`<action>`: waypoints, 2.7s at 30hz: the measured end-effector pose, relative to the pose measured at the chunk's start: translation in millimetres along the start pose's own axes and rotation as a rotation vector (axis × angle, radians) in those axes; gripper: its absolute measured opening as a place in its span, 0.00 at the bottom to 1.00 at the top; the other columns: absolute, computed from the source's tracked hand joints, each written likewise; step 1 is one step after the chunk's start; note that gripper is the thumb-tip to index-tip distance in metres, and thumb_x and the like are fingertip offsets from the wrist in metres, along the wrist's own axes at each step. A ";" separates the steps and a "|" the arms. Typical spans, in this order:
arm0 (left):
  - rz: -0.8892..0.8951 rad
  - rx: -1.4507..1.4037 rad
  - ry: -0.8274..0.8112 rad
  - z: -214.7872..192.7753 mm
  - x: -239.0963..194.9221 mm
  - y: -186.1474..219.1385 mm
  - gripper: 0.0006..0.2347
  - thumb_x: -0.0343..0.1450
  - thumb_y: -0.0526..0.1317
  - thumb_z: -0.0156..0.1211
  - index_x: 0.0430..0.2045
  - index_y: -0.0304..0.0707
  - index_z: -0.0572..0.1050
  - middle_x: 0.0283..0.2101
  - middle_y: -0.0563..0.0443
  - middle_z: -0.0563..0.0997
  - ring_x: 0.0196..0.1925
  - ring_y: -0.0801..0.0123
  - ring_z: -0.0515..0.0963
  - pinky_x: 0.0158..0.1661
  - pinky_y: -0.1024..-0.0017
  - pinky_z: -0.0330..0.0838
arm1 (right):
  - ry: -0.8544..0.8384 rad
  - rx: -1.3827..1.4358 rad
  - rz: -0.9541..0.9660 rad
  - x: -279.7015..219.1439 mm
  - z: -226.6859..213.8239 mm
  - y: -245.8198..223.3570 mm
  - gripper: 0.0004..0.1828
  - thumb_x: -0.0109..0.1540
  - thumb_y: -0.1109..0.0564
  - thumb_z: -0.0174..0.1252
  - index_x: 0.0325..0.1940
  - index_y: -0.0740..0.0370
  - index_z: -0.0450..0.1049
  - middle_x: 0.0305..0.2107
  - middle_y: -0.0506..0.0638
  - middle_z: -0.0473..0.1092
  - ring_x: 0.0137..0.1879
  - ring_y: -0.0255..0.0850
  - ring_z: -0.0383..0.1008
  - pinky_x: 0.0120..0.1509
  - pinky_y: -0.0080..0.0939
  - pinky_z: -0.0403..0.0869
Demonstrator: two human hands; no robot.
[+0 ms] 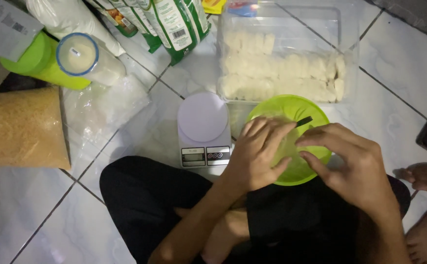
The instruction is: The person scoops a white dough-like substance from a green bowl using a spoon and places it into a small plastic bag on a digital scale. They repeat this process multiple times, occasionally adjusting the bag or the dough with their hands.
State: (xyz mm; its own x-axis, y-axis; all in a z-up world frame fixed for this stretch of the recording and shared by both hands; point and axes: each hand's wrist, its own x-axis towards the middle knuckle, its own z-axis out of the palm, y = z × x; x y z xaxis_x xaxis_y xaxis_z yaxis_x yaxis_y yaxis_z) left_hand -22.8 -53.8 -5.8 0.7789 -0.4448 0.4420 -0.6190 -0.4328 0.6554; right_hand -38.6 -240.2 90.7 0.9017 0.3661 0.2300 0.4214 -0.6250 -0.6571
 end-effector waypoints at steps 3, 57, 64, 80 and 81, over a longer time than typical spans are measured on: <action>-0.011 0.019 0.072 1.6 4.3 5.6 0.23 0.65 0.35 0.69 0.55 0.31 0.71 0.53 0.40 0.75 0.55 0.49 0.75 0.59 0.54 0.71 | 0.028 0.053 -0.005 2.2 4.0 -7.1 0.04 0.61 0.67 0.64 0.40 0.67 0.77 0.39 0.55 0.78 0.48 0.45 0.81 0.57 0.40 0.77; -0.333 -0.765 0.426 -49.8 7.4 -3.1 0.12 0.69 0.37 0.69 0.36 0.35 0.69 0.30 0.49 0.71 0.32 0.69 0.72 0.40 0.66 0.70 | -0.738 -0.574 0.207 9.9 93.2 118.9 0.16 0.64 0.54 0.48 0.32 0.55 0.82 0.30 0.58 0.76 0.39 0.61 0.83 0.43 0.60 0.81; -0.295 -0.491 0.378 -55.0 6.5 -5.9 0.11 0.65 0.34 0.70 0.38 0.37 0.74 0.28 0.49 0.73 0.30 0.63 0.76 0.37 0.68 0.73 | -0.687 -0.568 0.273 18.1 59.0 86.9 0.16 0.64 0.54 0.48 0.31 0.57 0.81 0.29 0.58 0.75 0.36 0.61 0.82 0.40 0.57 0.81; -0.149 0.210 -0.052 -42.9 14.6 8.0 0.20 0.55 0.35 0.61 0.41 0.40 0.68 0.38 0.49 0.70 0.38 0.54 0.69 0.35 0.57 0.61 | -0.751 -0.657 0.453 19.1 -60.2 65.5 0.19 0.62 0.48 0.57 0.55 0.27 0.79 0.40 0.40 0.79 0.46 0.44 0.82 0.49 0.49 0.80; -0.147 0.246 -0.078 -42.5 16.0 9.3 0.21 0.55 0.34 0.62 0.41 0.40 0.68 0.38 0.48 0.70 0.38 0.53 0.69 0.35 0.57 0.61 | -0.747 -0.670 0.423 18.3 -66.6 69.4 0.18 0.61 0.47 0.59 0.53 0.26 0.80 0.39 0.38 0.80 0.44 0.42 0.84 0.50 0.46 0.79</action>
State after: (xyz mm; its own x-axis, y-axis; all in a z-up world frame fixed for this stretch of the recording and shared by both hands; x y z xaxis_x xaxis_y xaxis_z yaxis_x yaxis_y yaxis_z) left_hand -11.9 -31.6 33.4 0.8581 -0.4179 0.2983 -0.5129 -0.6703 0.5363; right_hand 13.6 -322.8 97.2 0.7949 0.2182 -0.5661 0.2621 -0.9650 -0.0038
